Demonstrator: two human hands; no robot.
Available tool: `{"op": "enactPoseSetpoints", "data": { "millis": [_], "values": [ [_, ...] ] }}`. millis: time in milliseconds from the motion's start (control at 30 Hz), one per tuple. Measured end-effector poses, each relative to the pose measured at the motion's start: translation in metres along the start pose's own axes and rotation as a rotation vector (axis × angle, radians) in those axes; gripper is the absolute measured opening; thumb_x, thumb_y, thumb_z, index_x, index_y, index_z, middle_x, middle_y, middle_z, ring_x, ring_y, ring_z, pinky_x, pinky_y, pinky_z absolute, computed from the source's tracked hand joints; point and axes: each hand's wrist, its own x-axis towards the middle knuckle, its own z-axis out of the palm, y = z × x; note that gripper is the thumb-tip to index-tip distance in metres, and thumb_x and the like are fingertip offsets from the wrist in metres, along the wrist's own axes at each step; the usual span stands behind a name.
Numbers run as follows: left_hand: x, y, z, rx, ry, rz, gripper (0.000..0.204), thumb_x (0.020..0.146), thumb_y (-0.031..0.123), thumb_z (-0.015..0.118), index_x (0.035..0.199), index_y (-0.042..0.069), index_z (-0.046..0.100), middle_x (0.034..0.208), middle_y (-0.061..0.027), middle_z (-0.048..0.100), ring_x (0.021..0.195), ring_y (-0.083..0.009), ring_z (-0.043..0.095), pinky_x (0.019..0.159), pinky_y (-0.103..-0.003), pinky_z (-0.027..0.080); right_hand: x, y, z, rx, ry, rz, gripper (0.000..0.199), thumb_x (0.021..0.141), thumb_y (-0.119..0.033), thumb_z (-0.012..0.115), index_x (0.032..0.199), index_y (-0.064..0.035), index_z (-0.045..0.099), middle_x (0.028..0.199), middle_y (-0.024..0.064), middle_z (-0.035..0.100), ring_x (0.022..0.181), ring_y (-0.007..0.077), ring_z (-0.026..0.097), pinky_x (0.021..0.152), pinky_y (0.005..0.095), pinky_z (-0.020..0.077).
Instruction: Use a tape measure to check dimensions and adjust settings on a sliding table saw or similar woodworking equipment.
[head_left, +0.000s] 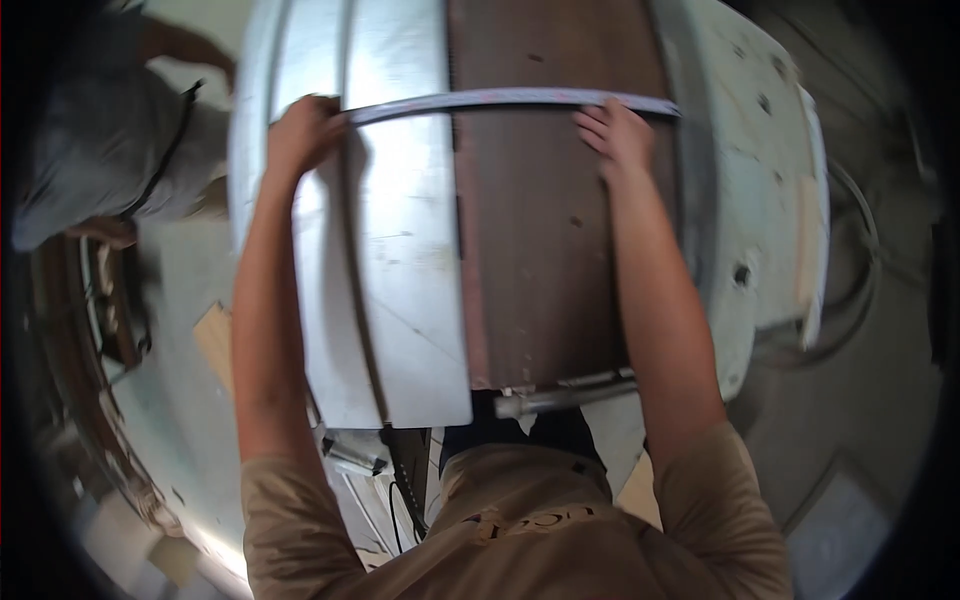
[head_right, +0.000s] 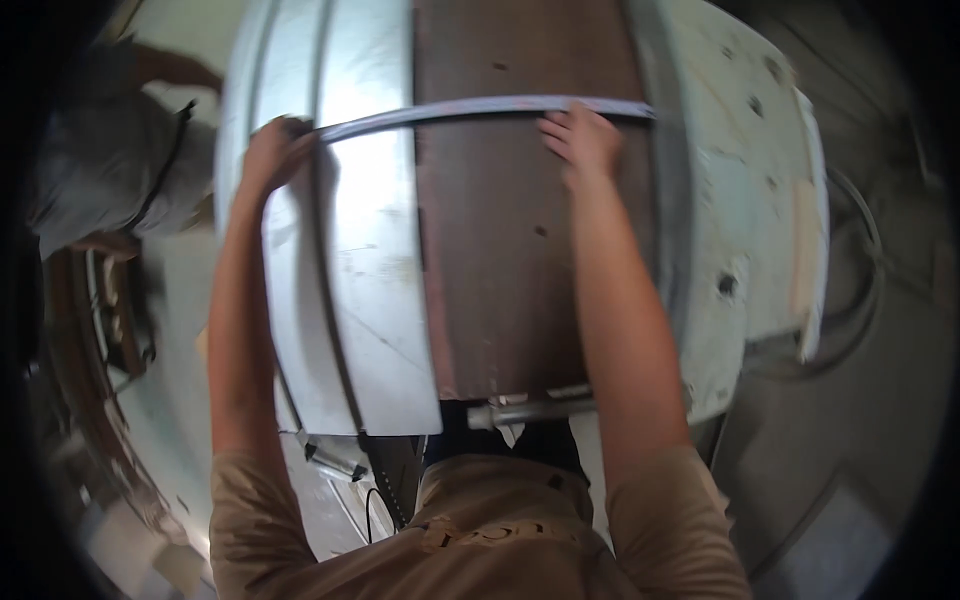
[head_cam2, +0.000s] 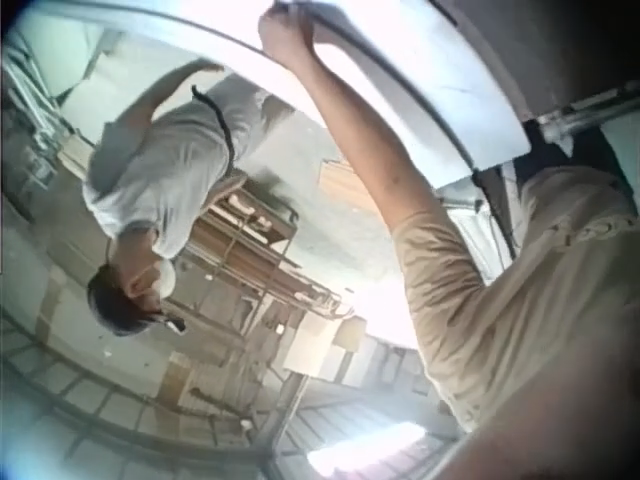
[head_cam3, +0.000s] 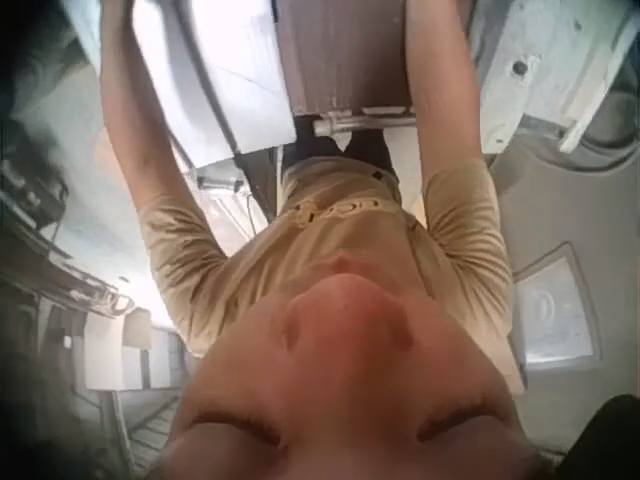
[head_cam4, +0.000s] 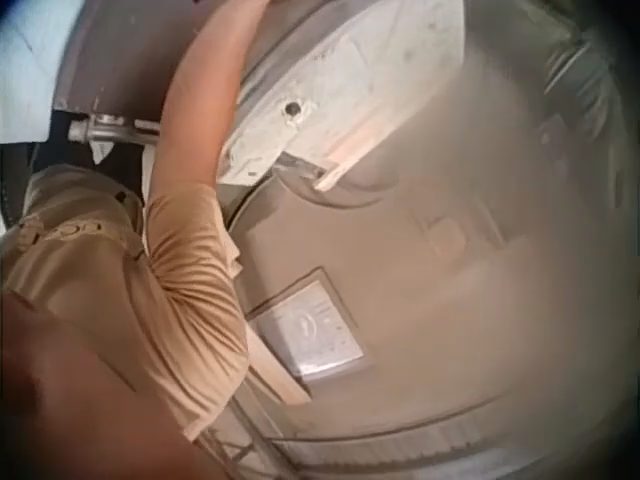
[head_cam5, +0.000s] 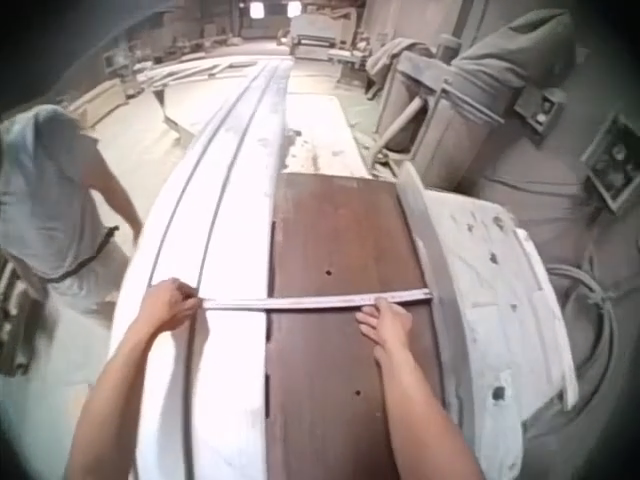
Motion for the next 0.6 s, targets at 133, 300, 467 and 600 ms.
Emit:
{"op": "enactPoseSetpoints", "data": {
  "millis": [133,300,467,600],
  "values": [
    [-0.05,-0.004,0.009,-0.329,-0.061,-0.04,0.038,0.097,0.028,0.07,0.124,0.002,0.072,0.083,-0.0132,0.071,0.07,-0.0182,0.065,0.067,-0.034,0.052,-0.031,0.003,0.001,0.07,-0.078,-0.078,0.025,0.1,-0.023,0.064,0.109,-0.0005,0.07,0.094,0.012,0.075,0.084,0.0211,0.074,0.071,0.0305,0.06],
    [-0.196,0.121,0.001,-0.633,-0.006,-0.13,0.06,0.097,0.025,0.076,0.148,0.007,0.049,0.073,0.0006,0.056,0.063,-0.0067,0.048,0.055,-0.024,0.037,-0.123,-0.01,-0.029,-0.252,-0.595,-0.363,0.028,0.097,-0.027,0.071,0.086,-0.0022,0.08,0.076,0.0052,0.075,0.066,0.0094,0.065,0.061,0.0287,0.0517],
    [-0.343,0.184,0.016,-0.936,0.039,-0.422,0.06,0.104,0.035,0.065,0.15,0.006,0.039,0.083,-0.0069,0.066,0.061,-0.0085,0.053,0.051,-0.024,0.039,-0.24,-0.065,-0.103,-0.822,-1.551,-0.52,0.047,0.094,-0.045,0.064,0.083,-0.0007,0.075,0.07,0.0106,0.069,0.064,0.0243,0.064,0.062,0.04,0.0499],
    [-0.476,0.281,0.004,-0.92,0.006,-0.492,0.042,0.107,0.039,0.054,0.13,0.004,0.057,0.085,-0.0045,0.062,0.054,-0.0118,0.054,0.045,-0.024,0.043,-0.265,-0.159,-0.256,-0.592,-1.551,-0.5,0.041,0.097,-0.041,0.065,0.096,-0.0016,0.076,0.077,0.0082,0.07,0.074,0.0202,0.065,0.067,0.0366,0.0503]
  ]
}}
